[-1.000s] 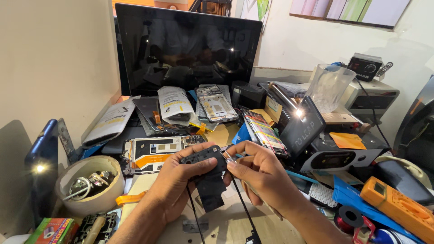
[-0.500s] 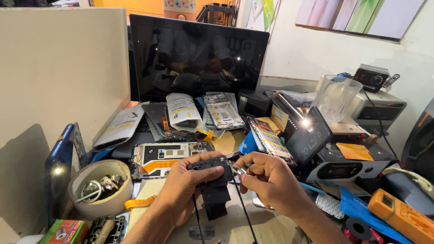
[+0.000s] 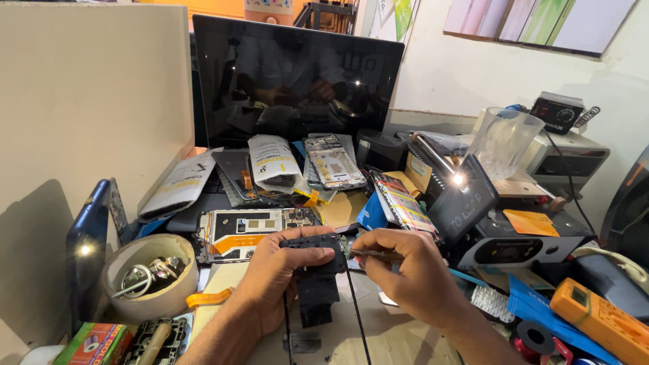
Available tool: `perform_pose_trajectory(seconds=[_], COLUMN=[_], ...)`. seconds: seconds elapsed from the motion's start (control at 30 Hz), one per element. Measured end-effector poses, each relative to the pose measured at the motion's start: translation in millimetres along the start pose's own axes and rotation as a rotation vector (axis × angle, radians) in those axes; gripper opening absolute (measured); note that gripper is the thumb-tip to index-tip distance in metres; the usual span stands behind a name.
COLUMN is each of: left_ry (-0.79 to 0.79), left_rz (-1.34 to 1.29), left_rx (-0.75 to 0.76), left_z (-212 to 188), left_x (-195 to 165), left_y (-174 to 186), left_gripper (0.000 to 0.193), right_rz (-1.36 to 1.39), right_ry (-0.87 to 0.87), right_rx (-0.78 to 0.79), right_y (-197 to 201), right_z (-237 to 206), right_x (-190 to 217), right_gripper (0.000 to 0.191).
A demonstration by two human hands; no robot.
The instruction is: The person works at a cluttered repair bench, using a screwdriver and a pry tool to disassemble a smartphone, removing small components from the phone frame and handling the separated parts and housing on the work surface.
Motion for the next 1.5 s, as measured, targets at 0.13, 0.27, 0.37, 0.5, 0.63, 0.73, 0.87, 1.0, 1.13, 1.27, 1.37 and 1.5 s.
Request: perform_pose_trajectory(seconds=[0.13, 0.27, 0.37, 0.5, 0.63, 0.73, 0.87, 1.0, 1.13, 1.27, 1.37, 1.5], left_ry=[-0.007, -0.005, -0.008, -0.014, -0.020, -0.029, -0.054, -0.048, -0.107, -0.128, -0.142, -0.152], left_rz=[0.010, 0.030, 0.051, 0.056, 0.025, 0.041, 0.064, 0.110, 0.154, 0.139, 0.161, 0.172], left_rx=[0.020, 0.005, -0.003, -0.010, -0.037, -0.033, -0.038, -0.050, -0.007, 0.010, 0.018, 0.033], left_z=[0.9, 1.7, 2.5, 2.7, 2.0, 2.9, 4.4, 3.4, 2.4, 4.2, 5.2, 6.1], left_x=[1.7, 3.4, 4.2, 4.6, 5.0, 5.1, 5.2, 5.6, 2.6, 2.7, 2.2, 0.1], left_y=[0.8, 3.5, 5.5, 7.0, 8.4, 7.8, 6.6, 6.1, 4.2, 4.6, 5.1, 4.0], left_gripper=[0.040, 0.037, 0.037, 0.036, 0.035, 0.036, 0.037, 0.036, 0.036, 0.033, 0.033, 0.033], right_rz=[-0.094, -0.162, -0.174, -0.133, -0.020, 0.028, 0.091, 0.075, 0.066, 0.085, 0.219, 0.311], right_ry=[0.060, 0.000, 0.043, 0.045, -0.050, -0.135, -0.105, -0.182, -0.143, -0.062, -0.257, -0.283], right_rx=[-0.041, -0.049, -0.042, -0.023, -0.009, -0.018, -0.044, -0.075, -0.139, -0.164, -0.138, -0.148], right_y=[-0.4, -1.3, -2.3, -7.5, -14.8, -19.2, -22.6, -26.5, -28.6, -29.0, -31.4, -31.9], right_z=[0.2, -1.2, -3.0, -2.6, -1.8, -3.7, -3.3, -5.1, -5.8, -4.2, -6.3, -6.4], right_x=[11.5, 15.0, 20.0, 21.9, 17.5, 14.0, 14.4, 7.9, 5.5, 8.8, 2.4, 8.6], right_gripper=[0.017, 0.018, 0.019, 0.019, 0.021, 0.020, 0.019, 0.016, 0.016, 0.013, 0.012, 0.010])
Point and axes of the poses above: each hand's wrist, its own z-axis towards the middle knuckle, its own y-axis out of the back of the hand, x = y × z, the point moved 5 cm from there along z, towards the middle knuckle, and after that the axes turned 15 degrees about x, right-handed, at the moved point
